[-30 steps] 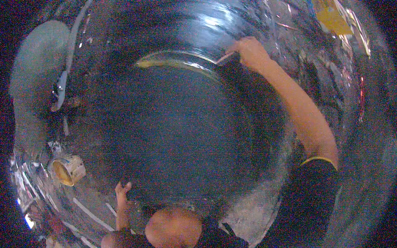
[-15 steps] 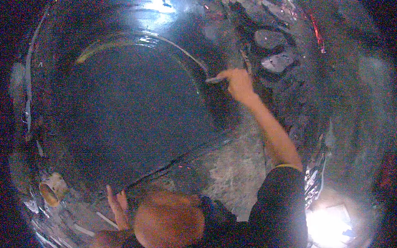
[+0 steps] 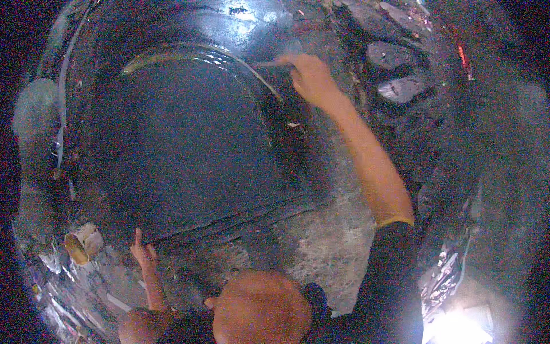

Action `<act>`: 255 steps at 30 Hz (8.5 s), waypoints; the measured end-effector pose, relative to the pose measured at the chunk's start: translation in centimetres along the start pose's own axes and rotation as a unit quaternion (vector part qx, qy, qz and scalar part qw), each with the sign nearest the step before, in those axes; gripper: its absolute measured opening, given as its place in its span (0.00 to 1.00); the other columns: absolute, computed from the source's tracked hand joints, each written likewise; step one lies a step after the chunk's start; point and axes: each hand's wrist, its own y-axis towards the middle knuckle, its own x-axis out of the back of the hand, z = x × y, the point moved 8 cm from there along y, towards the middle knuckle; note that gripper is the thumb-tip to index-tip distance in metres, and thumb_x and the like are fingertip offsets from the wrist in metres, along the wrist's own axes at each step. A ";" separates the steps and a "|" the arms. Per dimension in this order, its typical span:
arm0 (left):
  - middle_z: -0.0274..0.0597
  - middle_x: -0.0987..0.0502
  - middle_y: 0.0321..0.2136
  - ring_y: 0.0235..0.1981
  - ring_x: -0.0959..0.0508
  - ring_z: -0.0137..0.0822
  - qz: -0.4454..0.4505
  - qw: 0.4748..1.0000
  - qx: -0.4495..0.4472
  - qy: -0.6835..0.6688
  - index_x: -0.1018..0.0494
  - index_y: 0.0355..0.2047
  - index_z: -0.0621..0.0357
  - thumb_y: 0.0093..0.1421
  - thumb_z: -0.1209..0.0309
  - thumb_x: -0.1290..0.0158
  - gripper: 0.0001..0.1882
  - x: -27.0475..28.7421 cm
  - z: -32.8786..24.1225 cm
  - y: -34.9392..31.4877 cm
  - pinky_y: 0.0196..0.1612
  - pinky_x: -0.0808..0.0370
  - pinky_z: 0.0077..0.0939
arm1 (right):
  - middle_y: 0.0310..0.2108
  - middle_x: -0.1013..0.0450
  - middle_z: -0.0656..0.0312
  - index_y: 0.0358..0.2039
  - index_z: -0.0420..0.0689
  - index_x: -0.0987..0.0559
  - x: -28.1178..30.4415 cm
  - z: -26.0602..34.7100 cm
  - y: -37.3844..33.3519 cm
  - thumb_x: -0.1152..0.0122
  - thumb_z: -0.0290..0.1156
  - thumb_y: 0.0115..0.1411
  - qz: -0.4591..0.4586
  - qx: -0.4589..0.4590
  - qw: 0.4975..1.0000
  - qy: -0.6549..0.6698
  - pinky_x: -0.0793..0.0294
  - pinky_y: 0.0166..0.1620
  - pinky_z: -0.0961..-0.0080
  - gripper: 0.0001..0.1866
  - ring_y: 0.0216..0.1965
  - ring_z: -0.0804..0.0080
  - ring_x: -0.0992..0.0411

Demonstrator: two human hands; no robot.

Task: The person scoops a dark viscous liquid from a yellow container using a small scraper and spreads it evenly over a black rubber sheet on the floor. They repeat this process on multiple rubber sheets, ensuring full coverage before moving to the next sheet.

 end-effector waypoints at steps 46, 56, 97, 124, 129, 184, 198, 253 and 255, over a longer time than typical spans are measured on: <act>0.45 0.25 0.55 0.49 0.19 0.39 -0.018 0.998 0.046 -0.026 0.35 0.62 0.59 0.63 0.67 0.30 0.33 0.0 2.2 -2.9 0.43 0.17 0.35 | 0.40 0.19 0.42 0.47 0.40 0.17 -9.5 5.5 4.9 0.41 0.31 0.62 -0.033 -0.141 0.986 -0.081 0.24 0.44 0.46 0.15 0.43 0.40 0.21; 0.39 0.22 0.28 0.13 0.32 0.25 0.002 0.998 0.056 0.032 0.27 0.43 0.62 0.63 0.55 0.30 0.25 -1.3 5.2 -1.7 0.14 0.38 0.23 | 0.43 0.16 0.43 0.46 0.44 0.12 -12.1 -0.5 17.5 0.51 0.64 0.71 0.033 0.183 0.961 0.206 0.22 0.53 0.45 0.35 0.46 0.48 0.17; 0.44 0.21 0.52 0.30 0.23 0.22 -0.019 0.996 0.067 0.050 0.41 0.73 0.64 0.60 0.65 0.28 0.47 -0.2 -0.9 -2.0 0.21 0.35 0.18 | 0.47 0.18 0.50 0.53 0.54 0.15 -14.8 8.4 18.8 0.44 0.25 0.62 0.068 0.078 0.992 -0.074 0.23 0.57 0.49 0.21 0.51 0.42 0.22; 0.53 0.33 0.67 0.60 0.25 0.44 -0.007 0.996 0.004 0.093 0.47 0.77 0.64 0.62 0.55 0.28 0.54 0.5 -1.3 -2.3 0.54 0.24 0.40 | 0.51 0.18 0.60 0.59 0.37 0.21 -0.6 14.6 -9.4 0.38 0.24 0.67 0.113 -0.383 0.767 0.502 0.23 0.57 0.69 0.20 0.50 0.68 0.20; 0.52 0.34 0.68 0.61 0.26 0.45 0.045 0.995 -0.015 0.091 0.47 0.77 0.61 0.61 0.52 0.28 0.55 0.6 1.7 -0.3 0.49 0.24 0.42 | 0.46 0.18 0.56 0.54 0.41 0.18 -6.5 6.6 4.2 0.36 0.29 0.66 0.034 -0.248 0.830 0.498 0.21 0.51 0.62 0.17 0.47 0.66 0.20; 0.66 0.28 0.66 0.69 0.31 0.60 0.086 0.983 -0.111 0.120 0.32 0.67 0.72 0.65 0.54 0.36 0.39 -2.9 1.6 -0.9 0.73 0.36 0.47 | 0.36 0.18 0.59 0.45 0.50 0.16 -29.1 76.4 0.8 0.42 0.31 0.63 -0.008 0.654 0.756 0.012 0.20 0.40 0.54 0.12 0.41 0.59 0.19; 0.53 0.17 0.50 0.51 0.20 0.40 0.116 0.982 -0.120 0.084 0.29 0.60 0.81 0.64 0.66 0.33 0.32 -1.4 -3.5 -2.0 0.58 0.26 0.34 | 0.40 0.17 0.58 0.56 0.35 0.19 5.0 53.3 21.3 0.30 0.44 0.65 0.122 0.192 0.962 0.152 0.21 0.44 0.68 0.27 0.39 0.72 0.20; 0.19 0.38 0.19 0.23 0.41 0.17 0.183 0.950 -0.053 0.249 0.27 0.29 0.58 0.65 0.65 0.33 0.16 -0.2 -3.4 -2.0 0.25 0.46 0.22 | 0.39 0.18 0.59 0.47 0.38 0.17 -14.2 13.2 15.8 0.33 0.34 0.64 0.004 -0.291 0.914 0.283 0.20 0.48 0.60 0.15 0.41 0.67 0.20; 0.19 0.36 0.19 0.22 0.40 0.16 0.161 0.955 -0.054 0.243 0.26 0.30 0.58 0.65 0.66 0.32 0.15 1.9 -2.0 -1.5 0.25 0.45 0.22 | 0.37 0.17 0.52 0.46 0.39 0.16 -17.6 14.7 19.4 0.35 0.31 0.62 -0.050 -0.181 0.981 0.054 0.20 0.47 0.55 0.14 0.40 0.56 0.19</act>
